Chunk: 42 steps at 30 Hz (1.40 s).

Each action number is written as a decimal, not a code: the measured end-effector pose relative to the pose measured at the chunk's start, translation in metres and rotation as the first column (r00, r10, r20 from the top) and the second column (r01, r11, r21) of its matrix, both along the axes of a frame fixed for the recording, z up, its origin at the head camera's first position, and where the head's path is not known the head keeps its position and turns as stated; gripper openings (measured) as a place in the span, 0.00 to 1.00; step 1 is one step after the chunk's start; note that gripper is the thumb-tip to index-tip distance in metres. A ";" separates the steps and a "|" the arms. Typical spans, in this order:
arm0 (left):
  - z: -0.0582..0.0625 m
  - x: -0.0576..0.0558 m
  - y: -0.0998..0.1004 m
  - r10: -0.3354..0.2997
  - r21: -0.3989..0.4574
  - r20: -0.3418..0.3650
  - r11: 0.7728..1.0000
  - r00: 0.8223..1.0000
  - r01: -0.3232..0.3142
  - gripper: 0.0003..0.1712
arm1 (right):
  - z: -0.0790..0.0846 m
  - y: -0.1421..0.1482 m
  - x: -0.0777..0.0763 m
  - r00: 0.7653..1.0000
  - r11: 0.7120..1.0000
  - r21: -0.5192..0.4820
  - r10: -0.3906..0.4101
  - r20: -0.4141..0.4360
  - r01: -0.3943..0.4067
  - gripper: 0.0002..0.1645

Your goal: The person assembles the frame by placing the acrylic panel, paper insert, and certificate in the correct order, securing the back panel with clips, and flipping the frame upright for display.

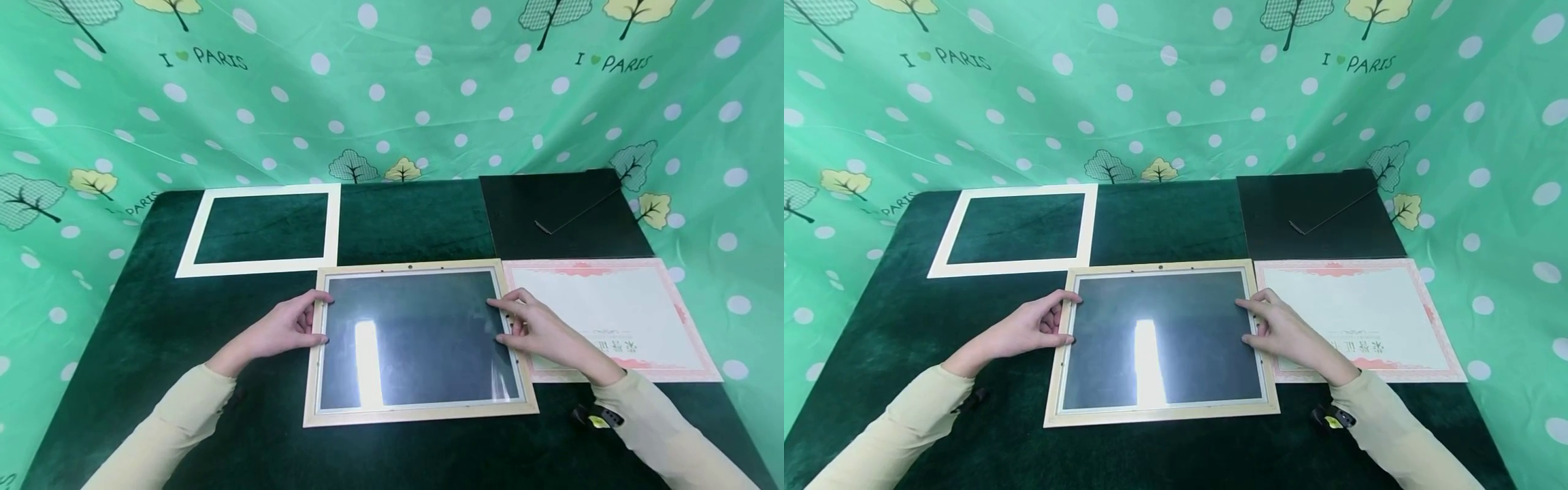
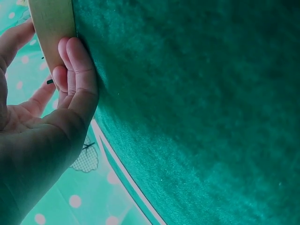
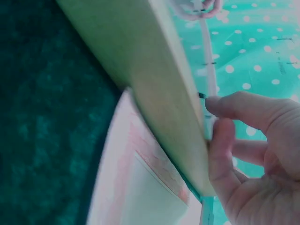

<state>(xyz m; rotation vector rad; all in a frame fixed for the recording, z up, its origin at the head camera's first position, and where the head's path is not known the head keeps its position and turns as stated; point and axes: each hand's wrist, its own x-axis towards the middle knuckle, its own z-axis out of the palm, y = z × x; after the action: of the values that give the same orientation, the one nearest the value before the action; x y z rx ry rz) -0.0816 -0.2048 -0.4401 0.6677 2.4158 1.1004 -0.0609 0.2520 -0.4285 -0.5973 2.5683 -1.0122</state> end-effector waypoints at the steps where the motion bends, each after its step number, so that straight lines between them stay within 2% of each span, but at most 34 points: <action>1: 0.000 0.000 0.000 0.001 0.000 -0.001 1.000 1.000 -0.001 0.36 | 0.000 0.000 -0.001 1.000 1.000 0.007 0.001 -0.001 -0.001 0.36; 7: 0.000 -0.001 0.001 0.003 0.002 0.008 1.000 1.000 -0.003 0.36 | 0.001 -0.001 -0.002 1.000 1.000 0.026 -0.001 0.006 0.000 0.36; 18: 0.004 -0.005 0.000 -0.019 0.002 0.025 1.000 1.000 0.019 0.35 | 0.005 0.006 -0.007 0.999 1.000 0.001 0.026 0.023 -0.026 0.35; 28: 0.005 -0.010 -0.001 -0.019 -0.013 0.025 1.000 0.999 0.019 0.39 | 0.003 0.012 -0.011 0.999 1.000 -0.016 -0.017 0.033 0.018 0.33; 37: 0.010 -0.020 -0.012 0.041 -0.053 -0.026 0.998 0.999 -0.042 0.38 | 0.003 0.012 -0.015 0.999 0.999 -0.046 -0.017 0.027 0.019 0.33; 42: 0.011 -0.026 -0.023 0.118 -0.063 -0.048 0.991 0.992 -0.121 0.36 | 0.004 0.008 -0.019 1.000 0.997 -0.074 -0.007 0.017 0.008 0.32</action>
<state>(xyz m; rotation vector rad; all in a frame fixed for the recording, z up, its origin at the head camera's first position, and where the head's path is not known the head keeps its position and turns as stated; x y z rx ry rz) -0.1076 -0.2274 -0.4288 0.5374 2.5464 1.0572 -0.0796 0.2597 -0.4249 -0.5959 2.5292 -1.1146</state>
